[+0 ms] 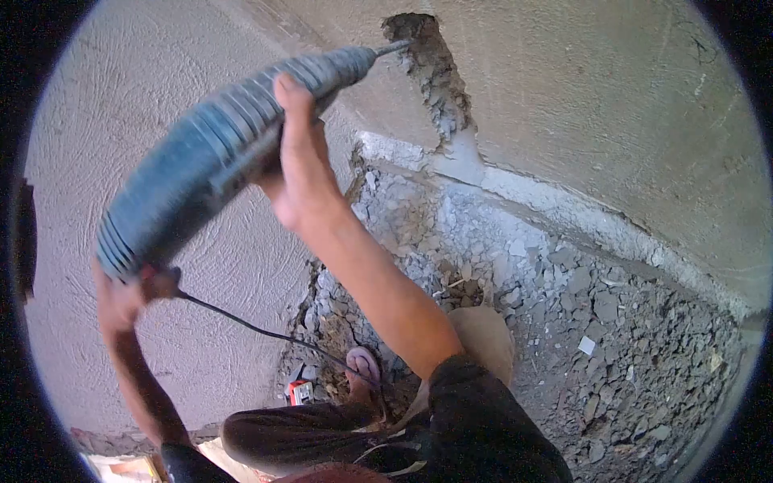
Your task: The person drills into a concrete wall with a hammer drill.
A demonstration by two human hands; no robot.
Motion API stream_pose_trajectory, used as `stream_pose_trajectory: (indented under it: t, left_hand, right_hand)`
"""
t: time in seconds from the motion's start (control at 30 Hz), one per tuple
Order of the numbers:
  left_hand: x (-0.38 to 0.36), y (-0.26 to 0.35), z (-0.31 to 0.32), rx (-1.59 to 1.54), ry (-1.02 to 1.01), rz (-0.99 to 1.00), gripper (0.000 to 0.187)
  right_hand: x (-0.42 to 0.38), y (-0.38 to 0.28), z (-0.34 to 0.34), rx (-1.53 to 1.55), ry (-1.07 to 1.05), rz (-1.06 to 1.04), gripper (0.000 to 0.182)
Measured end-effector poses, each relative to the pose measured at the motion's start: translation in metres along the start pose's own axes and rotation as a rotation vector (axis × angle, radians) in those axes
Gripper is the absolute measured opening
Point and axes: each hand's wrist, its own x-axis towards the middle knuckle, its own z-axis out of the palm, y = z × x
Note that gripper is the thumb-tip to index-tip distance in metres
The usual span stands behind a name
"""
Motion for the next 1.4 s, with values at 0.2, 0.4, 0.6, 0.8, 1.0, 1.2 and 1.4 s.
stream_pose_trajectory:
  t: [0.2, 0.4, 0.6, 0.8, 1.0, 1.2, 1.4]
  left_hand:
    - [0.080, 0.010, -0.071, 0.441, 0.048, 0.051, 0.077]
    - [0.105, 0.104, -0.061, 0.043, -0.180, 0.400, 0.066]
    - [0.108, 0.113, -0.077, 0.211, -0.119, 0.382, 0.059]
    - [0.084, 0.069, -0.061, 0.177, -0.095, 0.338, 0.067]
    - [-0.029, 0.042, -0.015, -0.079, -0.103, 0.252, 0.073]
    - [-0.097, 0.000, 0.079, -0.423, -0.092, -0.040, 0.090]
    - [-0.087, 0.007, 0.095, -0.479, 0.038, 0.024, 0.084]
  right_hand:
    - [0.052, 0.005, 0.033, 0.117, -0.042, -0.163, 0.079]
    - [0.066, -0.019, 0.048, 0.339, -0.086, -0.204, 0.067]
    - [0.058, -0.025, 0.071, 0.350, -0.038, -0.209, 0.061]
    - [0.047, -0.014, 0.055, 0.170, -0.065, -0.159, 0.068]
    - [-0.052, 0.013, 0.033, -0.037, 0.067, 0.057, 0.076]
    - [-0.085, 0.016, -0.009, -0.093, 0.178, 0.140, 0.068]
    - [-0.067, 0.007, -0.011, -0.136, 0.171, 0.180, 0.070]
